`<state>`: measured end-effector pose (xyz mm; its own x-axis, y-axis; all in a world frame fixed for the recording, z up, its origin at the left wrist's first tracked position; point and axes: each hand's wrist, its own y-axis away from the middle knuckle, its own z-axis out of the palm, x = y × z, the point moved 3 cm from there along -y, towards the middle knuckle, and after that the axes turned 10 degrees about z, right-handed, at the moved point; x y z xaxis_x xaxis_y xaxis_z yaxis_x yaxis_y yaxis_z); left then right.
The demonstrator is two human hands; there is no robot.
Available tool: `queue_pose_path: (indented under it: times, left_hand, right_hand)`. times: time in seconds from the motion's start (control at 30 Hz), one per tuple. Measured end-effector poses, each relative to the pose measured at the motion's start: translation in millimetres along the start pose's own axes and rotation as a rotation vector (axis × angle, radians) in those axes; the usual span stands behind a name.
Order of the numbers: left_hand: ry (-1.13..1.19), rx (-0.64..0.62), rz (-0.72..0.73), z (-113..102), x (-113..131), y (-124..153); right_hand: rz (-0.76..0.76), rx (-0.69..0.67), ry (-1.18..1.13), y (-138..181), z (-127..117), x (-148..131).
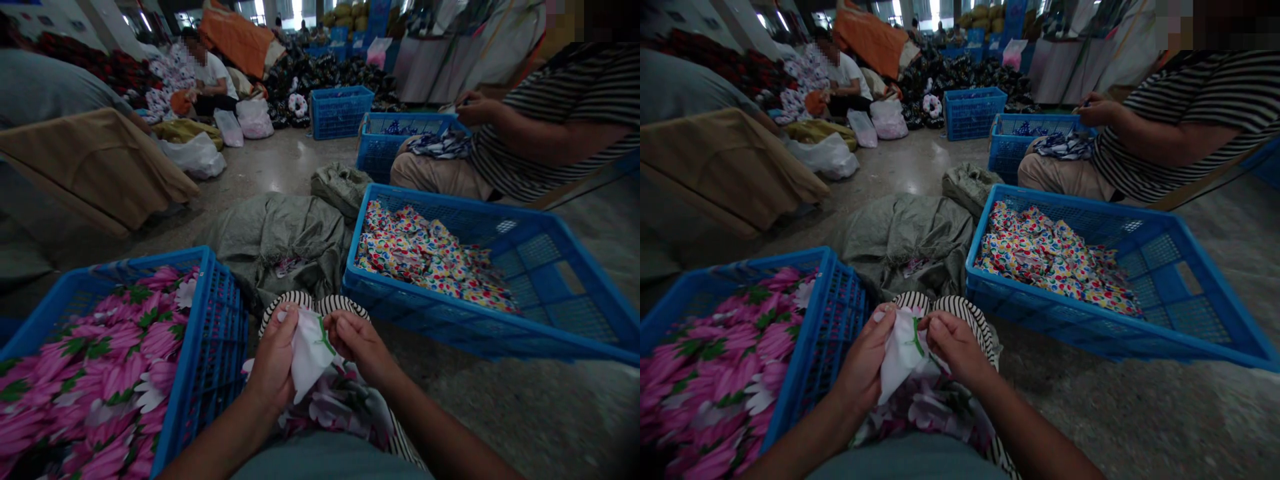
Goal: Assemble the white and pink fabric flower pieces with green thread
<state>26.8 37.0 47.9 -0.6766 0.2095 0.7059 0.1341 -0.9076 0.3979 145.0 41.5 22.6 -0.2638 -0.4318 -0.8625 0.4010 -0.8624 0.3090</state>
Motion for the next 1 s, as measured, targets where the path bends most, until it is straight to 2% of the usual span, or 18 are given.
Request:
queue_pose_path:
  times: [0.2, 0.33, 0.47, 0.57, 0.73, 0.8, 0.9, 1.0]
  left_hand:
    - [-0.078, -0.045, 0.054, 2.6, 0.9, 1.4]
    - [-0.112, -0.047, 0.066, 2.3, 1.3, 1.5]
    - [-0.120, -0.027, 0.068, 1.9, 1.7, 2.7]
    - [-0.106, -0.027, 0.063, 1.6, 1.7, 2.5]
    - [-0.109, -0.056, 0.087, -0.3, 2.3, -0.1]
    - [-0.111, -0.060, 0.095, -0.7, 2.7, -0.6]
    - [-0.106, -0.050, 0.095, 0.1, 3.2, 0.1]
    - [-0.083, -0.038, 0.078, 1.9, 3.3, 1.6]
  right_hand:
    - [-0.054, 0.029, 0.153, 0.3, 3.4, -2.3]
    - [-0.141, 0.087, 0.320, 2.5, 1.5, -9.1]
    - [-0.169, 0.105, 0.374, 2.6, 0.2, -13.5]
    - [-0.144, 0.103, 0.334, 0.3, -0.1, -11.7]
    - [0.001, 0.072, 0.054, -4.2, -3.3, -3.4]
    - [0.047, 0.037, 0.020, -2.4, -3.7, -1.6]
    - [-0.013, 0.051, 0.176, 4.7, -4.1, -3.9]
    - [-0.206, 0.144, 0.499, 12.3, -3.1, -10.3]
